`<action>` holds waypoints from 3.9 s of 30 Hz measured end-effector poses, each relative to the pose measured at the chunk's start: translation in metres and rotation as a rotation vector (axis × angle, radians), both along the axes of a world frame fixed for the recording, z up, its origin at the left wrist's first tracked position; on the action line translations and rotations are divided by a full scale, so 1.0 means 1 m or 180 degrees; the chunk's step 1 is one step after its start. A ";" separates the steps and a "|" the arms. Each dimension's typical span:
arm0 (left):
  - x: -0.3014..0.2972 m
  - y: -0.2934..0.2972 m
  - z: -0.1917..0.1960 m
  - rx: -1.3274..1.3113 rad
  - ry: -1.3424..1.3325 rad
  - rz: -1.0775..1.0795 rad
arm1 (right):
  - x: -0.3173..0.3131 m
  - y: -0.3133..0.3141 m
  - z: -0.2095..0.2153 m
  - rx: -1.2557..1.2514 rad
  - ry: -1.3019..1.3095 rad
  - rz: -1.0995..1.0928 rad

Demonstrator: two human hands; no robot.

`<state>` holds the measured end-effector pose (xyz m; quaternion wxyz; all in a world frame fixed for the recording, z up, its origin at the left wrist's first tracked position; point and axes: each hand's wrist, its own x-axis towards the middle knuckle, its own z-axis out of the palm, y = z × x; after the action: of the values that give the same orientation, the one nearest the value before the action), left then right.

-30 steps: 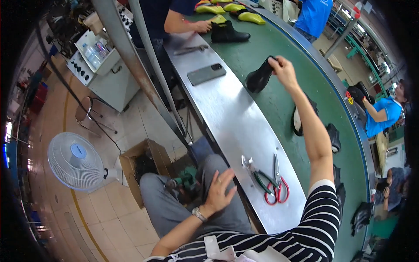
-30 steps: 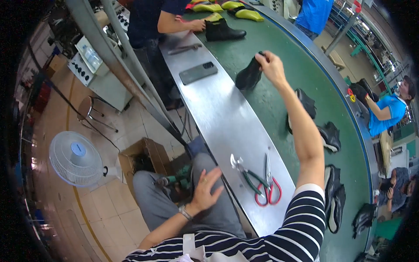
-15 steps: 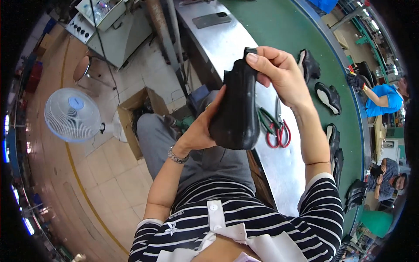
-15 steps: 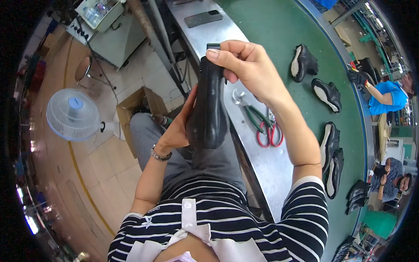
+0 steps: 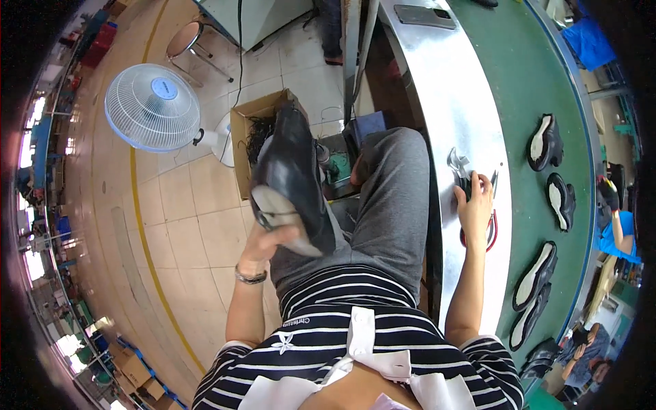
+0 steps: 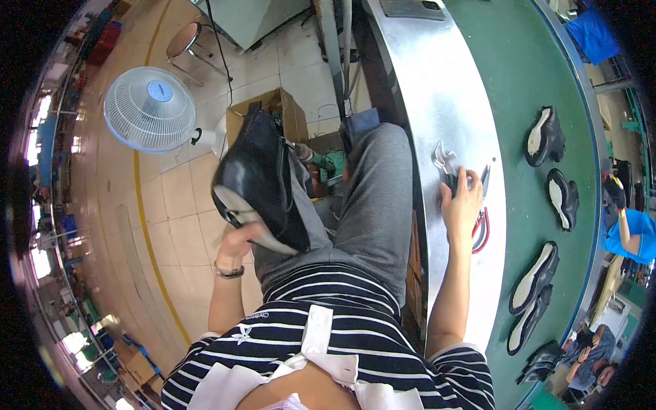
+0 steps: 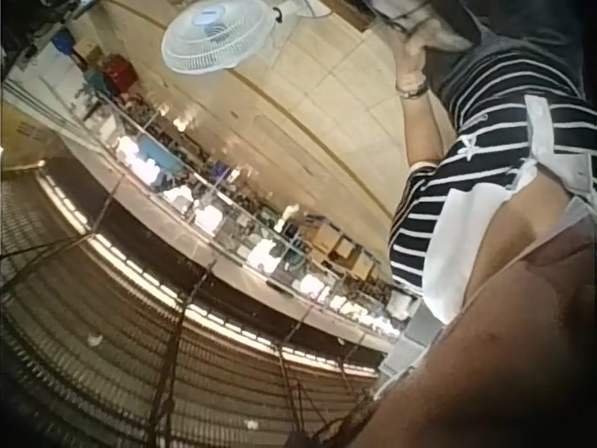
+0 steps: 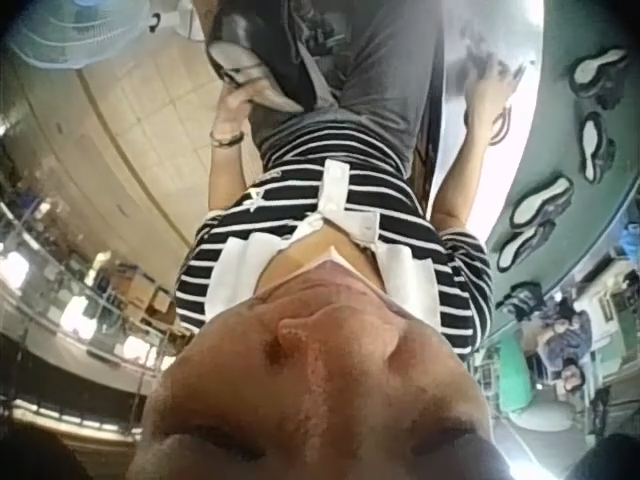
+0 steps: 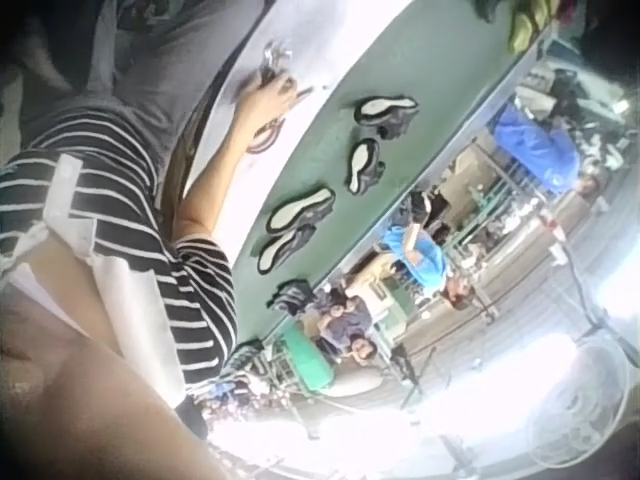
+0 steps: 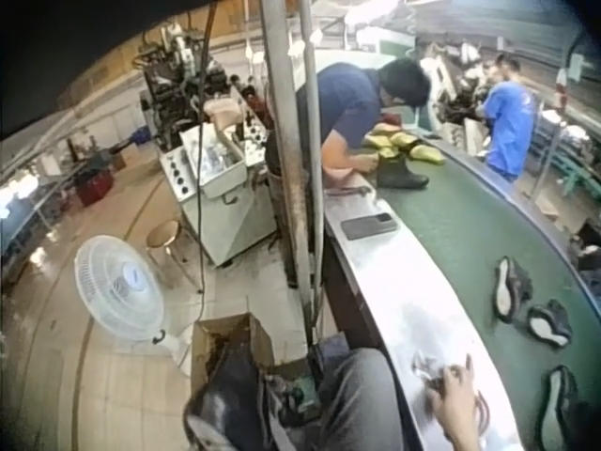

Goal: Trimming and finishing the sole and upper of leather shoes at a factory workstation.

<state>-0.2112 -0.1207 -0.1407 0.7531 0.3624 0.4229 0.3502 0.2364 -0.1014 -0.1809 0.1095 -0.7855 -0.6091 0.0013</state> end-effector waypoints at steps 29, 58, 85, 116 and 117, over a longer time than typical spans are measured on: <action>0.079 0.113 0.032 0.1435 0.1628 0.1114 | -0.181 0.107 0.178 -0.3400 0.4520 0.0238; 0.047 0.113 0.031 0.3657 0.2899 0.0586 | -0.181 0.108 0.192 -0.2345 0.0739 0.2394; 0.051 0.117 0.034 0.3371 0.2661 0.0758 | -0.196 0.102 0.145 -0.0496 0.0643 0.2652; 0.050 0.107 0.047 0.2994 0.2720 0.0639 | 0.013 -0.085 0.043 -0.0144 0.3971 -0.1882; 0.054 0.102 0.046 0.2712 0.2421 0.0696 | 0.000 -0.077 0.056 -0.0003 0.4466 -0.1794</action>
<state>-0.1575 -0.0184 -0.0946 0.2955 0.6880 0.5204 0.4104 0.2359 -0.1783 -0.1247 0.4674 -0.7265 -0.1726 0.4733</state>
